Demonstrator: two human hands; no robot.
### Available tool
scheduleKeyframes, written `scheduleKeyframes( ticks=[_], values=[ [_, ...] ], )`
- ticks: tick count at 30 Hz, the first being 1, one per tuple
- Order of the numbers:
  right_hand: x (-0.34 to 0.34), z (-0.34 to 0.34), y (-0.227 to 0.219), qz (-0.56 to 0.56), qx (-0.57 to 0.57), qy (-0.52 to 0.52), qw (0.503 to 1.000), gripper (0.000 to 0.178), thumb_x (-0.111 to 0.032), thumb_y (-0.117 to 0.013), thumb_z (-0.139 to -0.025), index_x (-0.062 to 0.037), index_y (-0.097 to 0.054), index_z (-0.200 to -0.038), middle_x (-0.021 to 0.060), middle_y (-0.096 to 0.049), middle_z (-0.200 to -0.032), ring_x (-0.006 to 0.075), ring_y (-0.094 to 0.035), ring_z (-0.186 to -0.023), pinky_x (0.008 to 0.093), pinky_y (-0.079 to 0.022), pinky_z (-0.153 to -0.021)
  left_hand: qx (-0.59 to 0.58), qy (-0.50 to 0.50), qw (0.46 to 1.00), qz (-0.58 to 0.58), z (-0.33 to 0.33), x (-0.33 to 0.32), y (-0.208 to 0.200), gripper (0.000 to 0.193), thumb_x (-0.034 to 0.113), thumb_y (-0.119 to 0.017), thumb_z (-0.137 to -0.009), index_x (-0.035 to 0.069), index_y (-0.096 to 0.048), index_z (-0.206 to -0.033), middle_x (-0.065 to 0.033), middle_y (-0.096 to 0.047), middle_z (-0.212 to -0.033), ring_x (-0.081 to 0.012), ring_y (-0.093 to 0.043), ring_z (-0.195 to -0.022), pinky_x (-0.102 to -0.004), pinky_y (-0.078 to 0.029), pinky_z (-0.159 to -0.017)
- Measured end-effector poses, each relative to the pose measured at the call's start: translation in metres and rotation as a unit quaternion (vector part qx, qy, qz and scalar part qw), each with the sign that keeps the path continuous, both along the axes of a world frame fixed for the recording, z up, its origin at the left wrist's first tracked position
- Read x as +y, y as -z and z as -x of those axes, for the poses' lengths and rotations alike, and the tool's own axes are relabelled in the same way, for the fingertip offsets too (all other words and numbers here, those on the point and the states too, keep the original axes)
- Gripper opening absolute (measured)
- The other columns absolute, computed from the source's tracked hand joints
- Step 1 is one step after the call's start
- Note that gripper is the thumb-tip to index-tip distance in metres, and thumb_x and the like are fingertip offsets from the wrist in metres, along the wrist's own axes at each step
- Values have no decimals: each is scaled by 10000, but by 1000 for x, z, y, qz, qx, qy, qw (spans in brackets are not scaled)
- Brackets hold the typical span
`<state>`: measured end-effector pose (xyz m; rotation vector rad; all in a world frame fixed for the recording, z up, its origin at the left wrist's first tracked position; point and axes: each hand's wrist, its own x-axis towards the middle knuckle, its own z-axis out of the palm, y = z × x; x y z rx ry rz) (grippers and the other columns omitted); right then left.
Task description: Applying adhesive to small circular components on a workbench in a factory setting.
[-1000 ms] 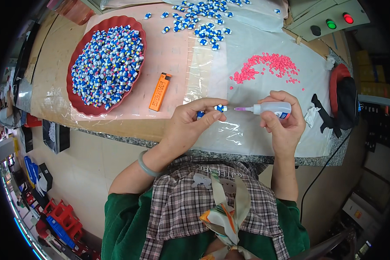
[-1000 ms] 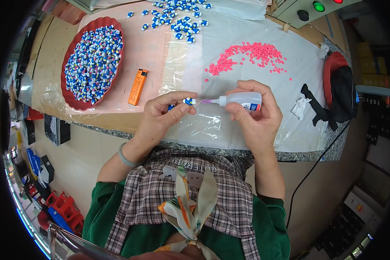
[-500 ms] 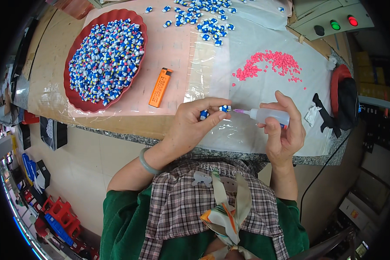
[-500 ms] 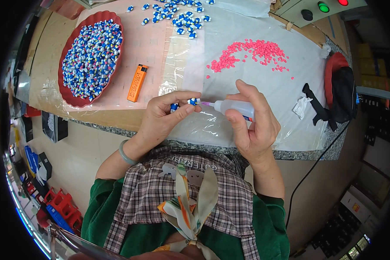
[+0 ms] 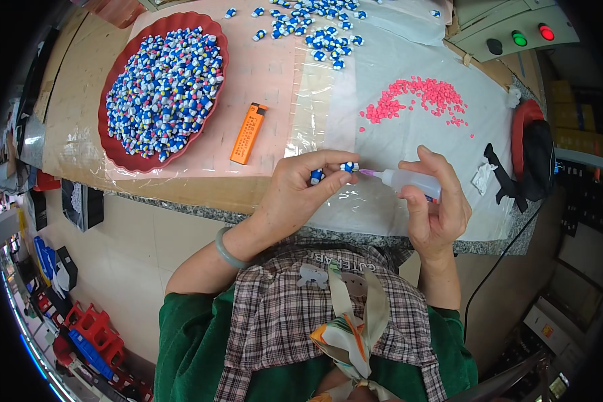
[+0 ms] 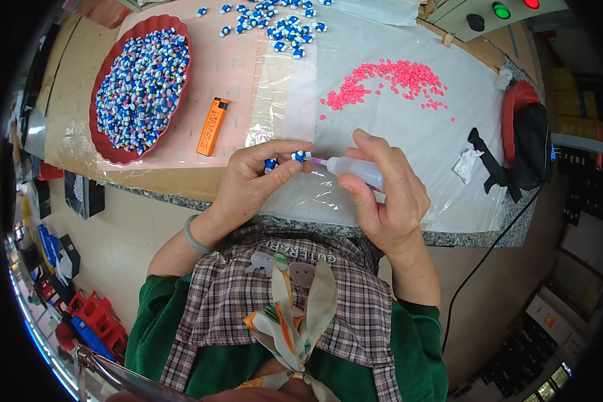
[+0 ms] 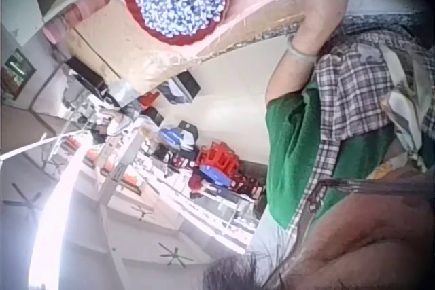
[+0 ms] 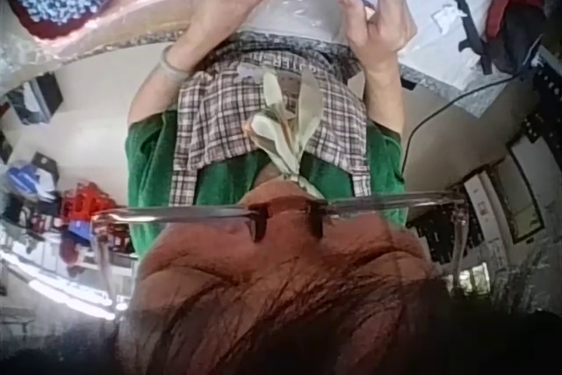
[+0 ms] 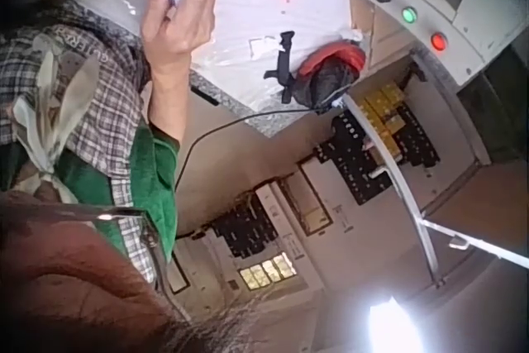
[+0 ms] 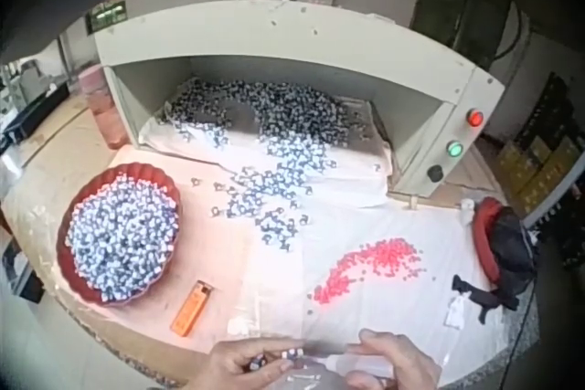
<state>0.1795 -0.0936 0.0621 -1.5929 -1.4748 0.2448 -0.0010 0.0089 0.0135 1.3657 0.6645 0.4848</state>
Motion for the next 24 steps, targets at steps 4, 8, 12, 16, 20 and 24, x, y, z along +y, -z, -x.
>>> scheduleKeyframes(
  ticks=[4, 8, 12, 16, 20, 24],
  values=[
    [1, 0, -1, -8, -19, -9, 1000, 457, -112, -754, -790, 48, -569, -1175, 189, -666, -1005, 244, -696, -776, 291, -546, -641, 5, 1, 1000, -8, 0, 1, -2, 268, 73, -624, -916, 15, -633, -1178, -53, -698, -882, -63, -619, -836, -195, -471, -684],
    [-2, -7, 5, 7, 60, 9, 998, 371, -180, -642, -912, 36, -531, -1193, 183, -675, -930, 166, -630, -642, 235, -496, -530, 8, 0, 1000, -11, 0, 1, -2, 267, 79, -624, -917, 12, -634, -1176, -53, -697, -877, -58, -615, -834, -194, -462, -681],
    [5, -18, 9, 16, 391, 1, 920, 289, -85, -668, -865, 1, -525, -1101, 141, -614, -1007, 150, -602, -647, 218, -447, -513, -2, -5, 1000, 22, 3, 1, -3, 265, 83, -620, -922, 8, -632, -1175, -54, -691, -879, -65, -619, -851, -202, -458, -725],
    [12, -28, 16, 98, 472, 4, 876, 348, -2, -698, -792, 2, -520, -1090, 91, -589, -985, 155, -618, -769, 270, -492, -657, -12, -24, 999, 24, 9, 1, -1, 241, 80, -628, -908, 42, -649, -1145, -37, -712, -863, -35, -564, -752, -206, -421, -656],
    [27, -28, 21, 167, 437, -11, 884, 341, 19, -684, -796, -8, -520, -1094, 68, -587, -944, 165, -624, -791, 279, -503, -672, -21, -34, 998, 39, 15, 1, -5, 244, 83, -629, -908, 41, -647, -1148, -39, -712, -865, -37, -570, -765, -213, -428, -672],
    [49, -22, 26, 171, 179, -6, 969, 262, 16, -696, -779, -25, -579, -1010, 52, -606, -883, 158, -621, -816, 285, -500, -707, -2, -7, 999, 45, 20, 0, -7, 273, 75, -609, -927, 12, -618, -1193, -49, -680, -895, -76, -622, -865, -209, -454, -752]
  ],
)
